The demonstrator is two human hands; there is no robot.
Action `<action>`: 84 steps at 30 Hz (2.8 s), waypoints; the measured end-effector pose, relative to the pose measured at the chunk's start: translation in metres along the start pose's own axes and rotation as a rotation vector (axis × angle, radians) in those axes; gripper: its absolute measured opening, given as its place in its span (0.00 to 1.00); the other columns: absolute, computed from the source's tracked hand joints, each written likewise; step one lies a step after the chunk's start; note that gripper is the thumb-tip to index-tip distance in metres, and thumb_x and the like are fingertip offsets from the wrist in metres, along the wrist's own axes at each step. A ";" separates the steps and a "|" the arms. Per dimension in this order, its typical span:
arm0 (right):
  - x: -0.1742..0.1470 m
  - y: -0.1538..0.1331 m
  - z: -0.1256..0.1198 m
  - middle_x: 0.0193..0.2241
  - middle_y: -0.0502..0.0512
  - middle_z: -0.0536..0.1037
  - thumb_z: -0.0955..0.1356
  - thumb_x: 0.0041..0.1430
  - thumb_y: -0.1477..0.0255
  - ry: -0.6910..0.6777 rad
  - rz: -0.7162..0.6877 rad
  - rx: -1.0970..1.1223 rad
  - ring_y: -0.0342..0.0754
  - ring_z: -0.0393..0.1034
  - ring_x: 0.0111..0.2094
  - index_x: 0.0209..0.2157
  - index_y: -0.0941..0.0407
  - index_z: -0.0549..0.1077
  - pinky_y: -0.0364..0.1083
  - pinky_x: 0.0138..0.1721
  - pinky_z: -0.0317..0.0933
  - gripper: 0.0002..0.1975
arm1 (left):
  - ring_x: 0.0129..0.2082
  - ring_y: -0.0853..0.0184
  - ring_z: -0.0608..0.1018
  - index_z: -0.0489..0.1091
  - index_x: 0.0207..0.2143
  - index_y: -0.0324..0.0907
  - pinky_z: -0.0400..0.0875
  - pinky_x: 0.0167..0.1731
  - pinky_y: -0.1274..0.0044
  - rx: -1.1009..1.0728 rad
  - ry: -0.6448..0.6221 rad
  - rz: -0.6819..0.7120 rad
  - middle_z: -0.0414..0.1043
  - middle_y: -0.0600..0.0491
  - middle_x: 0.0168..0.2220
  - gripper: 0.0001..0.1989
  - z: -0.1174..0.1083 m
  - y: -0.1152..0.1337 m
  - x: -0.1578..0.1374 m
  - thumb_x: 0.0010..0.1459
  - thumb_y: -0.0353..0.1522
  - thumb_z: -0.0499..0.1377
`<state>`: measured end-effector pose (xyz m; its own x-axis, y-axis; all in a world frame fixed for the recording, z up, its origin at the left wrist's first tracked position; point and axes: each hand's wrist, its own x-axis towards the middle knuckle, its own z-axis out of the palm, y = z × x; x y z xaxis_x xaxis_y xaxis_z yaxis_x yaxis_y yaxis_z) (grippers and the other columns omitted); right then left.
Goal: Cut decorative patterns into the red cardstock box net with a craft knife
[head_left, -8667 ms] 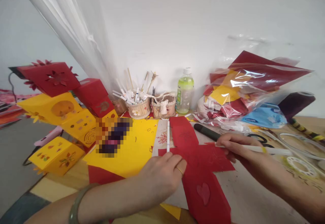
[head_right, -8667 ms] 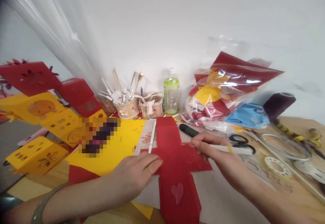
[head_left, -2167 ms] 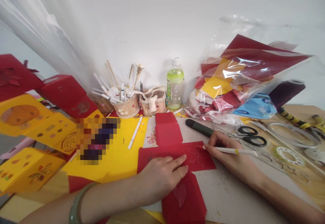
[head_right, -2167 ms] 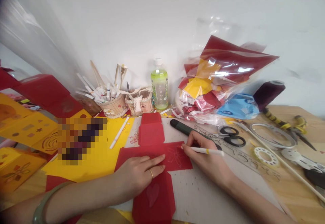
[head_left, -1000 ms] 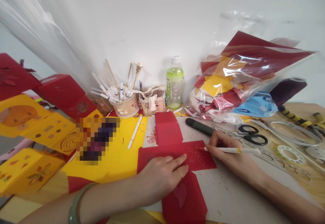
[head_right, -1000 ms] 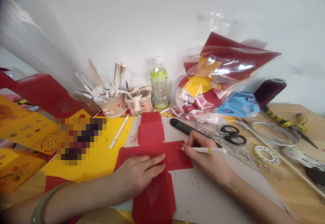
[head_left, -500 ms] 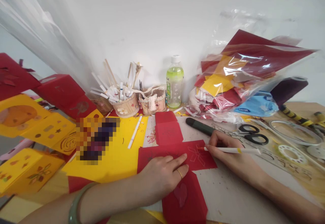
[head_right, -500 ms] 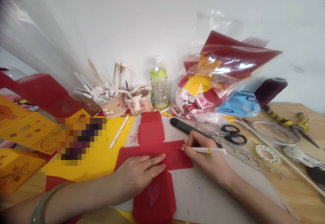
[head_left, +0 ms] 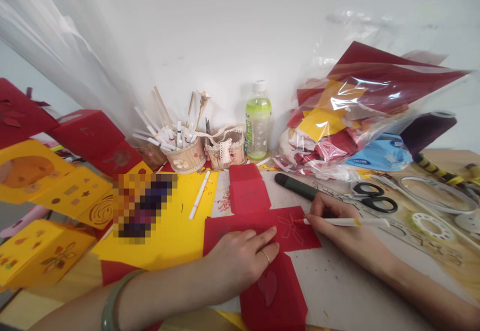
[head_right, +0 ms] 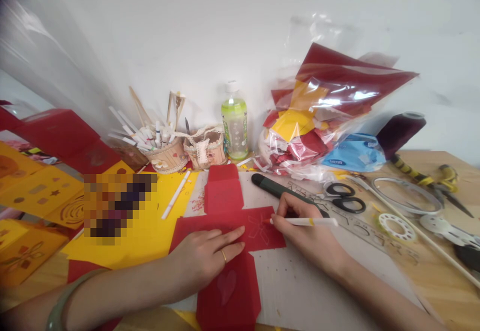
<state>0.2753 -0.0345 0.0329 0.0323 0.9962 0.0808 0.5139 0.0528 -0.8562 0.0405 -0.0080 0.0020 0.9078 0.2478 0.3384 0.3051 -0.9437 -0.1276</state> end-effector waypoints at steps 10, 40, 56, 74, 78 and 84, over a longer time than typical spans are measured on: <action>0.001 -0.001 0.001 0.17 0.45 0.62 0.63 0.51 0.69 -0.021 0.013 -0.008 0.42 0.56 0.21 0.19 0.53 0.57 0.42 0.22 0.51 0.11 | 0.36 0.63 0.77 0.67 0.46 0.36 0.75 0.29 0.73 0.016 -0.017 0.006 0.68 0.43 0.51 0.13 -0.002 0.000 0.001 0.59 0.25 0.51; 0.000 -0.003 -0.001 0.18 0.46 0.63 0.63 0.50 0.70 0.025 0.007 -0.031 0.43 0.57 0.22 0.18 0.53 0.57 0.42 0.23 0.52 0.11 | 0.35 0.63 0.77 0.67 0.45 0.36 0.75 0.29 0.73 0.012 0.007 0.009 0.69 0.43 0.51 0.12 -0.003 0.000 0.002 0.59 0.25 0.51; 0.003 0.008 0.000 0.20 0.47 0.65 0.62 0.55 0.68 0.077 -0.039 -0.126 0.44 0.58 0.24 0.21 0.53 0.59 0.43 0.25 0.54 0.12 | 0.36 0.63 0.77 0.67 0.46 0.35 0.74 0.30 0.73 0.012 -0.019 0.021 0.68 0.43 0.51 0.12 -0.005 0.000 0.002 0.59 0.25 0.52; 0.003 0.007 -0.001 0.19 0.47 0.64 0.62 0.54 0.68 0.076 -0.055 -0.100 0.44 0.57 0.23 0.20 0.53 0.58 0.43 0.24 0.53 0.11 | 0.36 0.63 0.77 0.67 0.46 0.36 0.74 0.29 0.73 0.026 -0.035 0.016 0.68 0.42 0.52 0.12 -0.004 0.000 0.002 0.59 0.26 0.53; 0.003 0.007 -0.001 0.19 0.47 0.64 0.62 0.54 0.68 0.057 -0.043 -0.099 0.43 0.57 0.22 0.20 0.53 0.58 0.43 0.24 0.53 0.12 | 0.35 0.63 0.77 0.67 0.46 0.36 0.74 0.29 0.73 0.022 -0.043 0.021 0.67 0.42 0.52 0.12 -0.004 0.000 0.003 0.59 0.26 0.53; 0.002 0.003 -0.002 0.18 0.46 0.63 0.63 0.51 0.69 0.046 -0.017 -0.063 0.43 0.57 0.21 0.19 0.53 0.58 0.42 0.22 0.52 0.11 | 0.34 0.63 0.77 0.67 0.45 0.36 0.74 0.27 0.74 0.024 -0.014 0.008 0.68 0.43 0.51 0.12 -0.005 0.000 0.003 0.59 0.26 0.52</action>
<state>0.2785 -0.0327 0.0312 0.0621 0.9908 0.1198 0.5675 0.0637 -0.8209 0.0416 -0.0083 0.0075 0.9139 0.2437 0.3246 0.3047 -0.9402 -0.1521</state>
